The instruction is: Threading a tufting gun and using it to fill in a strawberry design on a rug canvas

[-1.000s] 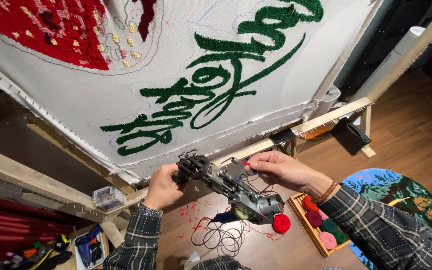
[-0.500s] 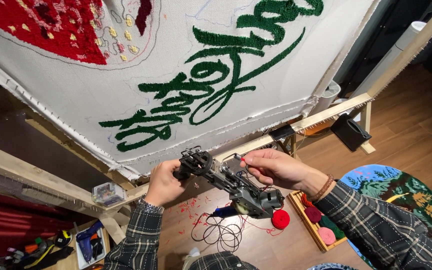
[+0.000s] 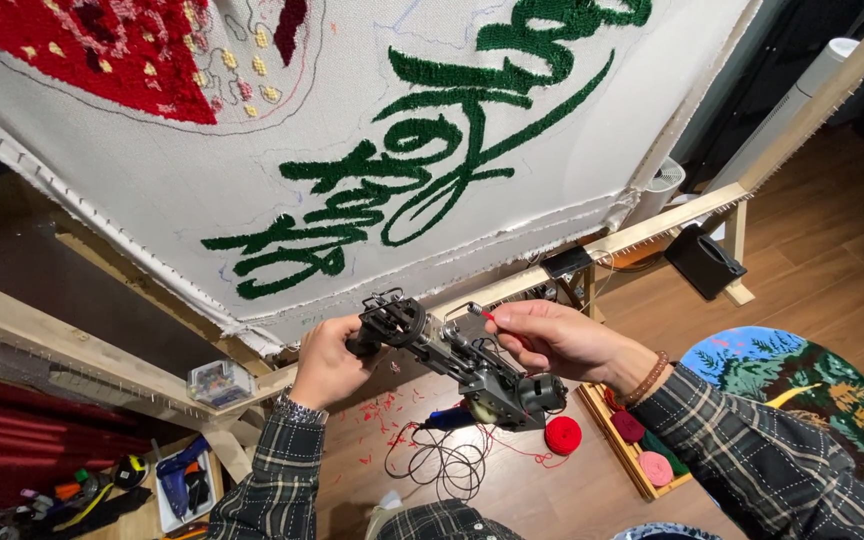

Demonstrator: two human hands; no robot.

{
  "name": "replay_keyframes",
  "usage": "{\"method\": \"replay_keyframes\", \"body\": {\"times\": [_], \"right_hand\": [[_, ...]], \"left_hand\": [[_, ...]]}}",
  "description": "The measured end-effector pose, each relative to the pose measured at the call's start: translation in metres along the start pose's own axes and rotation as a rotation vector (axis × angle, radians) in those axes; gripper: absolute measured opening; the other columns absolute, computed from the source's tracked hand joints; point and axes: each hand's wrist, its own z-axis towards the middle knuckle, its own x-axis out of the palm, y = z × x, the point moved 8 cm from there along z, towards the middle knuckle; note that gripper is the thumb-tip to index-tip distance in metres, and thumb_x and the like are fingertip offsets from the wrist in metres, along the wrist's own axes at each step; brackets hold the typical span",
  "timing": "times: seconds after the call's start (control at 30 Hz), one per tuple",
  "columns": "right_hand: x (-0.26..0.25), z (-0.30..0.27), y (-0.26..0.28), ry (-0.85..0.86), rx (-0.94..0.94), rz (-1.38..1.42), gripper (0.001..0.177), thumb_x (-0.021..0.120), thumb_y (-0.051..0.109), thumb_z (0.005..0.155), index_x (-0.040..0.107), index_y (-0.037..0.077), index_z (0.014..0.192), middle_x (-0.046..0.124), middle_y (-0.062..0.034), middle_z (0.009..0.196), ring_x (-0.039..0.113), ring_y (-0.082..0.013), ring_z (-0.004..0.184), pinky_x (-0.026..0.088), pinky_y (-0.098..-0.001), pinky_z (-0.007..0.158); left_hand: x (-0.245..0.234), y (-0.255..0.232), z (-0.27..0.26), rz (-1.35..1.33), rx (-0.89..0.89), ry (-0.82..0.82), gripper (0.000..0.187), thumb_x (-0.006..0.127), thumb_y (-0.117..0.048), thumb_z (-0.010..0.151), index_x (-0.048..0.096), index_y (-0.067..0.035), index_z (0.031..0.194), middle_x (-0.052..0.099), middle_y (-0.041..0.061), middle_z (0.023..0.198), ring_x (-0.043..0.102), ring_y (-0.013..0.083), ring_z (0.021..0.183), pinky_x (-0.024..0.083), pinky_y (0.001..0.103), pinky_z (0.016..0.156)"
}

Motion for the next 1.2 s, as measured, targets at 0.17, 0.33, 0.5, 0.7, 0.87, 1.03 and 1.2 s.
{"method": "replay_keyframes", "body": {"times": [0.17,0.33,0.5,0.7,0.87,1.03,1.2], "right_hand": [[0.004,0.003,0.000,0.004,-0.004,0.002,0.020,0.053,0.017,0.108,0.066,0.001,0.109,0.051,-0.0043,0.070,0.046,-0.0053,0.039,0.034,-0.0179,0.037],[0.014,0.002,0.005,-0.009,-0.002,-0.032,0.021,0.056,0.018,0.107,0.068,0.001,0.109,0.052,-0.0033,0.073,0.047,-0.0045,0.043,0.034,-0.0172,0.040],[0.005,0.004,0.013,-0.076,-0.087,-0.152,0.023,0.058,0.013,0.105,0.073,-0.002,0.112,0.056,-0.0057,0.079,0.050,-0.0044,0.054,0.035,-0.0149,0.048],[0.018,-0.010,0.036,-0.146,-0.145,-0.237,0.041,0.056,0.000,0.096,0.069,-0.010,0.133,0.064,-0.0072,0.089,0.051,-0.0027,0.068,0.040,-0.0130,0.062],[0.049,-0.019,0.062,-0.161,-0.320,-0.494,0.040,0.070,-0.001,0.093,0.073,0.001,0.132,0.071,-0.0060,0.091,0.054,-0.0077,0.076,0.049,-0.0204,0.070],[0.038,-0.017,0.057,-0.235,-0.449,-0.611,0.020,0.078,0.001,0.091,0.081,0.002,0.111,0.067,-0.0020,0.074,0.054,-0.0069,0.070,0.051,-0.0204,0.065],[0.035,-0.020,0.075,-0.346,-0.487,-0.603,0.016,0.080,0.001,0.088,0.082,0.001,0.103,0.083,-0.0154,0.097,0.071,-0.0157,0.087,0.061,-0.0346,0.082]], "left_hand": [[0.002,-0.001,0.000,-0.010,0.013,0.014,0.023,0.083,-0.025,0.069,0.063,-0.015,0.065,0.066,0.004,0.056,0.070,0.0380,0.068,0.053,0.033,0.068],[0.002,-0.010,-0.003,0.028,0.005,0.039,0.016,0.083,-0.028,0.068,0.071,-0.019,0.074,0.072,0.006,0.065,0.072,0.0430,0.081,0.055,0.042,0.074],[-0.001,-0.021,-0.001,0.077,-0.002,0.041,0.017,0.085,-0.026,0.065,0.075,-0.022,0.078,0.075,0.001,0.067,0.074,0.0385,0.084,0.056,0.042,0.076],[0.005,-0.016,-0.003,0.057,-0.018,0.048,0.020,0.079,-0.023,0.067,0.079,-0.028,0.087,0.076,0.002,0.069,0.075,0.0397,0.087,0.056,0.040,0.078],[0.010,-0.018,-0.003,0.062,-0.012,0.067,0.032,0.073,-0.015,0.064,0.080,-0.030,0.091,0.073,0.002,0.065,0.074,0.0397,0.082,0.056,0.036,0.079],[0.011,-0.020,-0.004,0.091,0.026,0.060,0.040,0.066,-0.010,0.061,0.081,-0.031,0.092,0.067,-0.002,0.059,0.074,0.0345,0.074,0.056,0.028,0.079],[0.011,-0.025,-0.007,0.115,0.054,0.030,0.044,0.065,-0.012,0.059,0.081,-0.033,0.095,0.066,-0.004,0.059,0.074,0.0345,0.073,0.055,0.033,0.077]]}}
